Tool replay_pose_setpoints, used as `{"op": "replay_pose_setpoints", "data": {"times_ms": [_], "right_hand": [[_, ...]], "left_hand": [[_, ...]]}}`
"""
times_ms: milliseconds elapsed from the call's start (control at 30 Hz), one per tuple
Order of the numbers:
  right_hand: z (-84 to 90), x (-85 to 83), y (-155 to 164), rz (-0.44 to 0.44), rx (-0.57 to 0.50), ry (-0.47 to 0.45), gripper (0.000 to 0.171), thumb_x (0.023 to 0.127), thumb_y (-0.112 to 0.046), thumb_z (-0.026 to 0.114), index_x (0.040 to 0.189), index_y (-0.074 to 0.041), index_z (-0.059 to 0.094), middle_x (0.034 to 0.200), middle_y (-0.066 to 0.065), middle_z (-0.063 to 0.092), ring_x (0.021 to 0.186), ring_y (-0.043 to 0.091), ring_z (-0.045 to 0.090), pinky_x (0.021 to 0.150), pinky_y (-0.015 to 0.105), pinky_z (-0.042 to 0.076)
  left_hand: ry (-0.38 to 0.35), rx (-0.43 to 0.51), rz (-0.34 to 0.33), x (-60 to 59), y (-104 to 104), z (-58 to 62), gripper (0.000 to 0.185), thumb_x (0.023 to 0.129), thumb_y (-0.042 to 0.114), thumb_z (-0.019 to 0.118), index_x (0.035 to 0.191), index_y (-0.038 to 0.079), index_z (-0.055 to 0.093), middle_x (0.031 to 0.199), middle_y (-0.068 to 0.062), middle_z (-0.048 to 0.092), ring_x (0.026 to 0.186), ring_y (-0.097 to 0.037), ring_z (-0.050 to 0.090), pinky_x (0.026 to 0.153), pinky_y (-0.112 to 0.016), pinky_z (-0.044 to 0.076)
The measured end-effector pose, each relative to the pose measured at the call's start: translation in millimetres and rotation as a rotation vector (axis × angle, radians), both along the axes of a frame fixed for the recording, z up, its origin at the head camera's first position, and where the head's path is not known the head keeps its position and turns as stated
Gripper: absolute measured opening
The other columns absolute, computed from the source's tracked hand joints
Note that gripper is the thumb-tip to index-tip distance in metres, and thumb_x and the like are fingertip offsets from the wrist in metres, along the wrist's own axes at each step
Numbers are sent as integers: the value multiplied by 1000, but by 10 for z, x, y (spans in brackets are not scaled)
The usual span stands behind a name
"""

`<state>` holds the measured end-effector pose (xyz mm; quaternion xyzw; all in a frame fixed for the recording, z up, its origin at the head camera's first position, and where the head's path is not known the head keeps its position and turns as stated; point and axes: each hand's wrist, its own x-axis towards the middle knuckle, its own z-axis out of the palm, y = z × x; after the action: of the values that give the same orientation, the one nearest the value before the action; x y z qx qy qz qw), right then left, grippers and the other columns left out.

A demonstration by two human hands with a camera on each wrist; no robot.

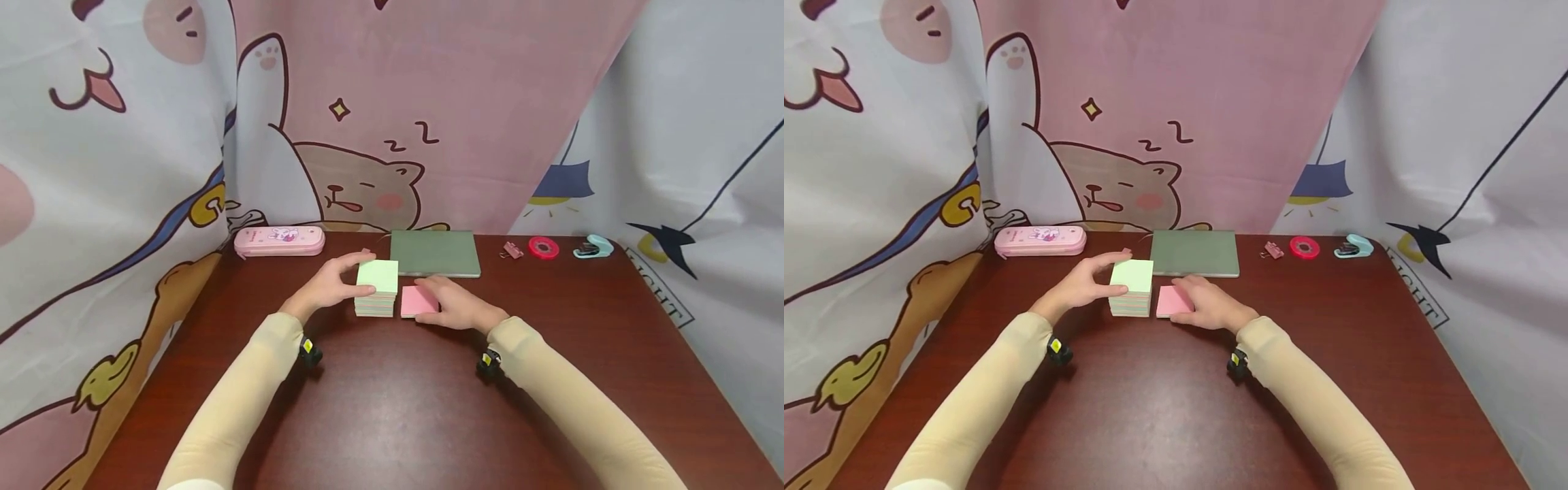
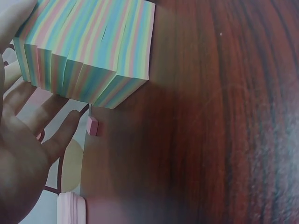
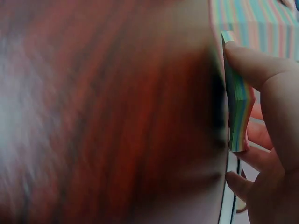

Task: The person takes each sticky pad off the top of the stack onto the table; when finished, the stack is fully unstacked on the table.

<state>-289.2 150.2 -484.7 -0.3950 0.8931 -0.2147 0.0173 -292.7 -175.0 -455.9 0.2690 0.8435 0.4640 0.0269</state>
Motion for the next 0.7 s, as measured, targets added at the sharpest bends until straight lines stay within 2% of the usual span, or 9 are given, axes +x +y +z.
{"op": "replay_pose_setpoints", "data": {"times_ms": [233,500,567,700], "right_hand": [[-27,-8,-126,2,22,34,79,93,-40,79,150,7,49,144,22,58,134,37,54,115,51,43],[-57,-48,-167,26,2,47,79,90,-37,82,147,8,52,141,22,61,132,36,55,115,50,43],[-52,-46,-165,27,2,39,79,90,-37,82,147,8,52,141,22,61,132,36,55,115,51,43],[-46,-46,-159,20,11,25,80,91,-38,81,148,8,51,142,22,61,132,35,55,116,51,42]], "left_hand": [[-22,13,8,-5,0,1,71,86,22,89,150,12,59,163,-8,46,155,-27,36,125,-54,30],[-36,33,16,11,29,5,70,87,12,87,150,3,57,163,-14,44,155,-31,35,125,-55,30],[-43,29,14,43,44,50,70,88,10,86,150,1,55,164,-16,43,155,-33,34,125,-56,30],[-56,16,1,167,78,240,69,89,10,85,150,-2,54,163,-20,42,155,-36,34,124,-56,32]]}}
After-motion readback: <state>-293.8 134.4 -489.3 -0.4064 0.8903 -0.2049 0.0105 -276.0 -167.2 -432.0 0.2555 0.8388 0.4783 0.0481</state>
